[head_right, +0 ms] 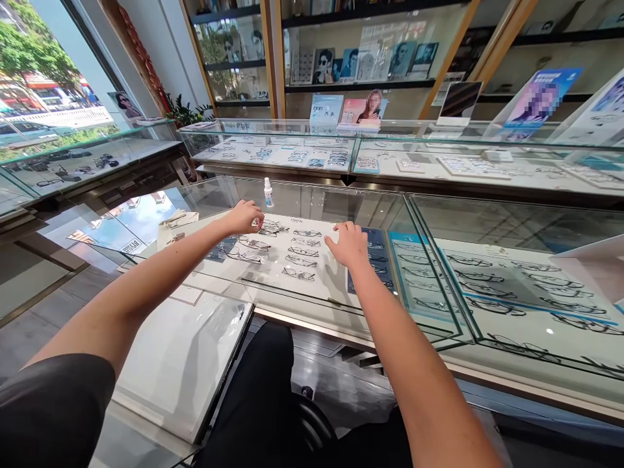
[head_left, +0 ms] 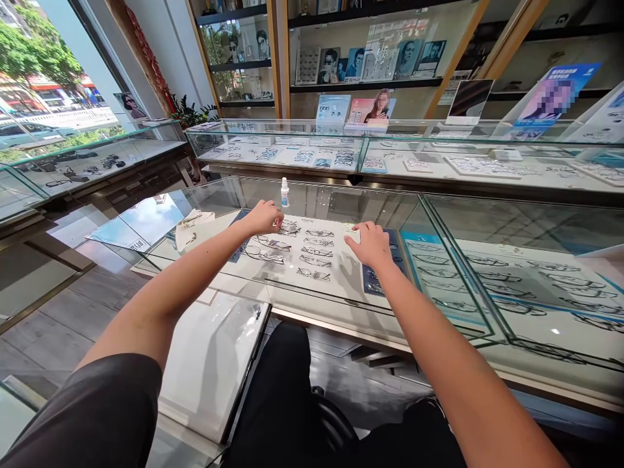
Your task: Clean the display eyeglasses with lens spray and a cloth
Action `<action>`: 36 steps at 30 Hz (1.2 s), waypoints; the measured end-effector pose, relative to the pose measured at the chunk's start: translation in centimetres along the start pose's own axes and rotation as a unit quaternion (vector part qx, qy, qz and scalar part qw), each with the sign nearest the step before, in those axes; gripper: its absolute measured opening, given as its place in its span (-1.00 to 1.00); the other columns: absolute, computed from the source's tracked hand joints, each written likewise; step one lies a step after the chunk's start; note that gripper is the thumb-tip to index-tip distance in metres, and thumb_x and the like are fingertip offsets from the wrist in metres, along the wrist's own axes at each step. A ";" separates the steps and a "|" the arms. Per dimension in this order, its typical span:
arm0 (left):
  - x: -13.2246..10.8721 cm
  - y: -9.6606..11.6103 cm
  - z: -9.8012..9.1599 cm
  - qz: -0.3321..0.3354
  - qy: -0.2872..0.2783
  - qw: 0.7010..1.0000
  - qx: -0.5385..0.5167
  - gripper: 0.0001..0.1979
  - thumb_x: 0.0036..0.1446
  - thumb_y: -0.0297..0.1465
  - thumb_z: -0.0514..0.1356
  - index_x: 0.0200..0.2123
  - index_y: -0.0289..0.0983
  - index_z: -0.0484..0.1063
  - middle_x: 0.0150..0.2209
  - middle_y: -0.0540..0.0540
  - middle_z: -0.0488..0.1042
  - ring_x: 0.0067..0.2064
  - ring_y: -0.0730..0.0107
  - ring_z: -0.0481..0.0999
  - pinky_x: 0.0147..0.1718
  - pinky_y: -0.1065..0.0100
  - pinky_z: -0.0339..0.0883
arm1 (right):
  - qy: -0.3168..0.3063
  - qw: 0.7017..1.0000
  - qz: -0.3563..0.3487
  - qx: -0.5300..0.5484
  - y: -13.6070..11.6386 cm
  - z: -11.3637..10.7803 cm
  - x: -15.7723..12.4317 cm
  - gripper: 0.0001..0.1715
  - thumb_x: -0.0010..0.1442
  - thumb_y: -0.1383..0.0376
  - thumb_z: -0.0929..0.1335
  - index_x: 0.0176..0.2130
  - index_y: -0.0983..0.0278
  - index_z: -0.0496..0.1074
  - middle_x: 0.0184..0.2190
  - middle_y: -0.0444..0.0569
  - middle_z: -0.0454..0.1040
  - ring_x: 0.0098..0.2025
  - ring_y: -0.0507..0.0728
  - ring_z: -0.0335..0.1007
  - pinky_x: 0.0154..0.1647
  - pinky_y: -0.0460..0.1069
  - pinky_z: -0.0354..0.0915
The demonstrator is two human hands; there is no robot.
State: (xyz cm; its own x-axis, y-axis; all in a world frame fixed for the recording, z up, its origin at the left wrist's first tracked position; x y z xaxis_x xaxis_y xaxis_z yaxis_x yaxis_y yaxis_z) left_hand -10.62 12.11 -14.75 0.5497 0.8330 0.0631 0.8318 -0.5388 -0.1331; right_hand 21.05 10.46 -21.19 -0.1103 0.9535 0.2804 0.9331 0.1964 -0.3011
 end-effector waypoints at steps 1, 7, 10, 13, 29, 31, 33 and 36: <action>-0.1 0.0 0.1 0.002 0.001 1.000 -0.001 -0.93 0.17 -0.37 0.31 -0.31 -0.23 0.60 -0.11 -0.19 0.69 0.03 0.02 0.45 -0.04 0.12 0.18 | 0.001 1.000 0.001 0.001 0.0 0.0 0.0 -0.45 0.39 -0.08 0.25 0.12 0.19 0.47 0.22 0.21 0.46 0.20 0.43 0.31 0.17 0.29 0.24; -0.9 0.2 -1.2 -0.014 0.003 1.000 -0.006 -0.84 0.14 -0.27 0.35 -0.27 -0.23 0.63 0.10 -0.21 0.62 0.13 -0.04 0.45 0.04 0.09 0.23 | -0.004 1.000 0.005 0.000 0.0 0.0 0.0 -0.44 0.39 -0.07 0.24 0.14 0.20 0.47 0.22 0.20 0.46 0.21 0.43 0.32 0.19 0.30 0.24; -2.0 1.5 -3.8 -0.016 0.040 0.999 0.002 -0.77 0.20 -0.20 0.31 -0.28 -0.25 0.58 0.02 -0.25 0.64 0.11 -0.06 0.49 0.05 0.08 0.25 | -0.005 1.000 0.005 -0.003 0.0 0.0 0.0 -0.43 0.39 -0.07 0.23 0.15 0.21 0.47 0.23 0.21 0.45 0.22 0.43 0.31 0.20 0.30 0.24; -4.4 4.3 -6.7 -0.006 0.058 0.998 -0.035 -0.78 0.28 -0.21 0.21 -0.30 -0.23 0.49 -0.29 -0.14 0.64 -0.15 0.10 0.56 -0.03 0.13 0.27 | -0.009 1.000 0.003 -0.003 0.0 0.1 0.0 -0.43 0.39 -0.07 0.23 0.15 0.20 0.47 0.24 0.21 0.45 0.22 0.43 0.31 0.19 0.30 0.24; -20.9 11.4 11.5 -0.016 -0.341 0.882 -0.327 -0.82 0.06 -0.41 0.18 -0.49 -0.14 0.19 -0.68 0.13 0.42 -0.62 0.27 0.44 -0.49 0.29 0.27 | -0.005 1.000 0.011 -0.015 0.1 0.1 0.0 -0.42 0.40 -0.08 0.24 0.16 0.21 0.47 0.23 0.22 0.45 0.20 0.43 0.31 0.19 0.30 0.24; -19.8 7.6 12.9 -0.045 -0.293 0.910 -0.290 -0.82 0.09 -0.41 0.17 -0.49 -0.15 0.19 -0.64 0.09 0.45 -0.54 0.30 0.47 -0.42 0.30 0.30 | -0.011 1.000 0.013 -0.014 0.0 0.0 -0.1 -0.41 0.39 -0.08 0.24 0.17 0.21 0.47 0.24 0.22 0.45 0.21 0.44 0.31 0.20 0.31 0.24; -18.5 4.0 13.8 -0.074 -0.248 0.934 -0.246 -0.84 0.06 -0.42 0.19 -0.49 -0.17 0.23 -0.61 0.07 0.47 -0.46 0.31 0.51 -0.39 0.33 0.29 | -0.014 1.000 0.013 -0.009 0.0 -0.1 -0.2 -0.42 0.38 -0.07 0.25 0.16 0.20 0.47 0.24 0.22 0.45 0.22 0.45 0.31 0.21 0.32 0.24; -16.6 -0.1 15.1 -0.106 -0.212 0.955 -0.176 -0.84 0.00 -0.44 0.20 -0.55 -0.19 0.27 -0.66 0.04 0.41 -0.54 0.34 0.42 -0.48 0.34 0.19 | -0.010 1.000 0.012 0.001 -0.1 -0.4 -0.3 -0.44 0.38 -0.06 0.26 0.14 0.20 0.47 0.24 0.23 0.46 0.22 0.46 0.31 0.21 0.34 0.24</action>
State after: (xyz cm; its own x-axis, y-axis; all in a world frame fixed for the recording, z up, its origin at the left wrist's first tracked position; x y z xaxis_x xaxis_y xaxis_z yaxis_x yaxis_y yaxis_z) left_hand -20.96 0.22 -30.76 0.3477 0.8641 -0.3640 0.9362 -0.2990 0.1846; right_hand 21.15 10.07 -20.90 -0.0945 0.9626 0.2540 0.9352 0.1733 -0.3088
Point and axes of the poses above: each hand's wrist, its own x-axis towards the middle knuckle, its own z-axis out of the palm, y = z × x, the point moved 8 cm from there along x, towards the middle knuckle
